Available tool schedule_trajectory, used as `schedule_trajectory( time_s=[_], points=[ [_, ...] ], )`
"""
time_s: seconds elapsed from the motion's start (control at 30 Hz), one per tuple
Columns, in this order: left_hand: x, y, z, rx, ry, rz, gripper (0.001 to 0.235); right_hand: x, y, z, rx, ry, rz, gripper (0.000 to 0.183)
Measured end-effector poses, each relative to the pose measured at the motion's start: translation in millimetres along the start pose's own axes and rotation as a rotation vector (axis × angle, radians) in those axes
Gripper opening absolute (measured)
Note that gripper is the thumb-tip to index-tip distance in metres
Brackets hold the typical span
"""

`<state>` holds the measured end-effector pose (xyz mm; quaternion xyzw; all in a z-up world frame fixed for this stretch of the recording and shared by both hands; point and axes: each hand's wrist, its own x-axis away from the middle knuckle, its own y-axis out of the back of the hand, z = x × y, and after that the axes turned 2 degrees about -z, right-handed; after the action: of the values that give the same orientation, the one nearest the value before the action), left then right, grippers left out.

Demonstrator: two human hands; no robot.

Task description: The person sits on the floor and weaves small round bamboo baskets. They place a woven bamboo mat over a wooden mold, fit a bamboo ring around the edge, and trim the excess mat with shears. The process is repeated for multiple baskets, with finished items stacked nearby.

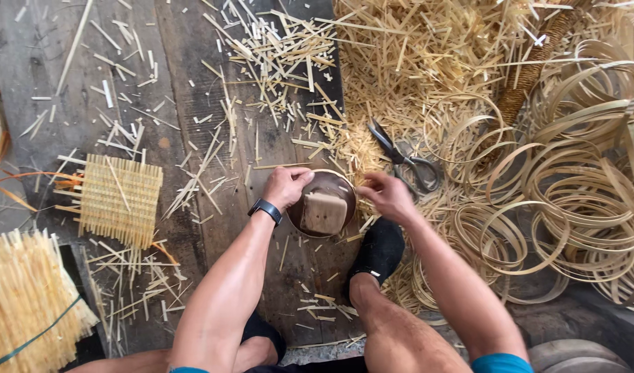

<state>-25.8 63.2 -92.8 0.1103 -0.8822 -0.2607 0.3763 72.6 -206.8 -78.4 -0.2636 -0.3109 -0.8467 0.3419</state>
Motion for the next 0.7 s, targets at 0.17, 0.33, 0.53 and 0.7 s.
schedule_trajectory(
  time_s=[0.17,0.33,0.53,0.7],
  points=[
    [0,-24,-11,0.027,-0.044,-0.039,0.032,-4,-19,1,0.062,0.010,-0.007,0.031],
    [-3,-42,-14,0.062,-0.078,-0.126,0.027,-8,-20,-2,0.000,-0.019,-0.109,0.028],
    [14,-27,-10,-0.072,-0.126,-0.362,0.027,5,-11,-5,-0.106,-0.211,0.027,0.031],
    [55,-12,30,-0.027,0.308,-0.093,0.031,15,-18,-28,-0.451,-0.228,0.095,0.020]
  ],
)
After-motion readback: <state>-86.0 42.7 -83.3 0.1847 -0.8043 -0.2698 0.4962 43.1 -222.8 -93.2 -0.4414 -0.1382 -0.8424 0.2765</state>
